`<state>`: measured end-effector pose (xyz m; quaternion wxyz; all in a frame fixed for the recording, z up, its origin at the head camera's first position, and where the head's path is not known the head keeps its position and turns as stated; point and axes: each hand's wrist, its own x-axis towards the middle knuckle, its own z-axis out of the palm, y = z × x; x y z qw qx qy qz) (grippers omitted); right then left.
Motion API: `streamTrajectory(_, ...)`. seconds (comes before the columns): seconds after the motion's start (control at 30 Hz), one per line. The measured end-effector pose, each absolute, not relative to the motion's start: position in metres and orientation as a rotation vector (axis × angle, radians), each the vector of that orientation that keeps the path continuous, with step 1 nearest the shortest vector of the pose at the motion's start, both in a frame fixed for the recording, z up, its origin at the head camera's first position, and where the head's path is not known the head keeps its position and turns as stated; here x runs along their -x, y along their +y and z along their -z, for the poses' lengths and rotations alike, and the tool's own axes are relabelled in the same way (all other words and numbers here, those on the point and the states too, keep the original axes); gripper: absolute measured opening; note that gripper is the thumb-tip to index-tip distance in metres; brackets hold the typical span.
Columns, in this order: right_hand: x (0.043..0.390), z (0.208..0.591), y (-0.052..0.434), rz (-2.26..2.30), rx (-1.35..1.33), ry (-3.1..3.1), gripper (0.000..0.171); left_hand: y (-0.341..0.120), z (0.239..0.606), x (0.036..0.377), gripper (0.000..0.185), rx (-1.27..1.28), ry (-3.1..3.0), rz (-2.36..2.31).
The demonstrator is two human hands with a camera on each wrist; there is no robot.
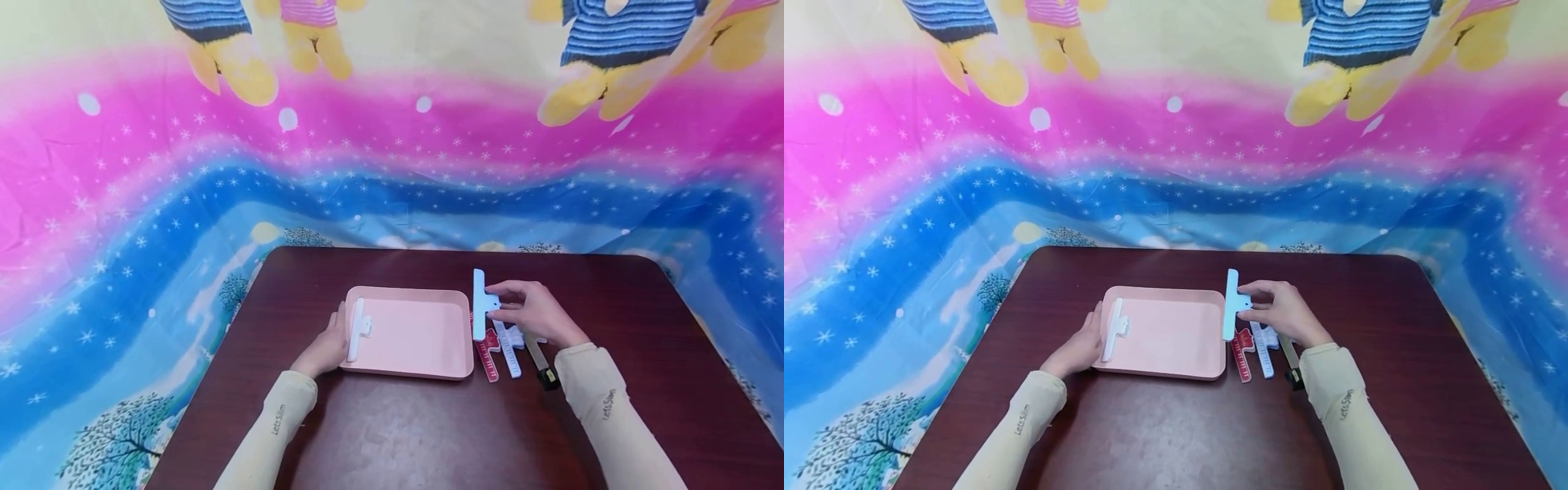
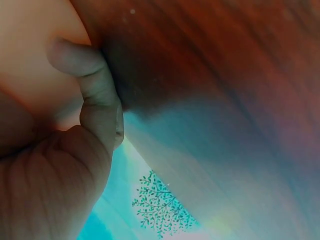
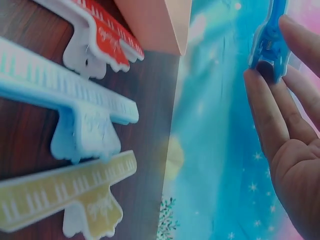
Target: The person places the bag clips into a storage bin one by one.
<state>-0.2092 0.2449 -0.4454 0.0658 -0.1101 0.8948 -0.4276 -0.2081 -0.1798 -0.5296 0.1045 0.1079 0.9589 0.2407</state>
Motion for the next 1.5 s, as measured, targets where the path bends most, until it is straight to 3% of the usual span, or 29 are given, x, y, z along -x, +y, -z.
streamTrajectory(1.5,0.250,0.458,0.128,1.365,0.475,2.541,0.046,-0.181,0.527,0.209,0.072,-0.326,2.830,-0.713)
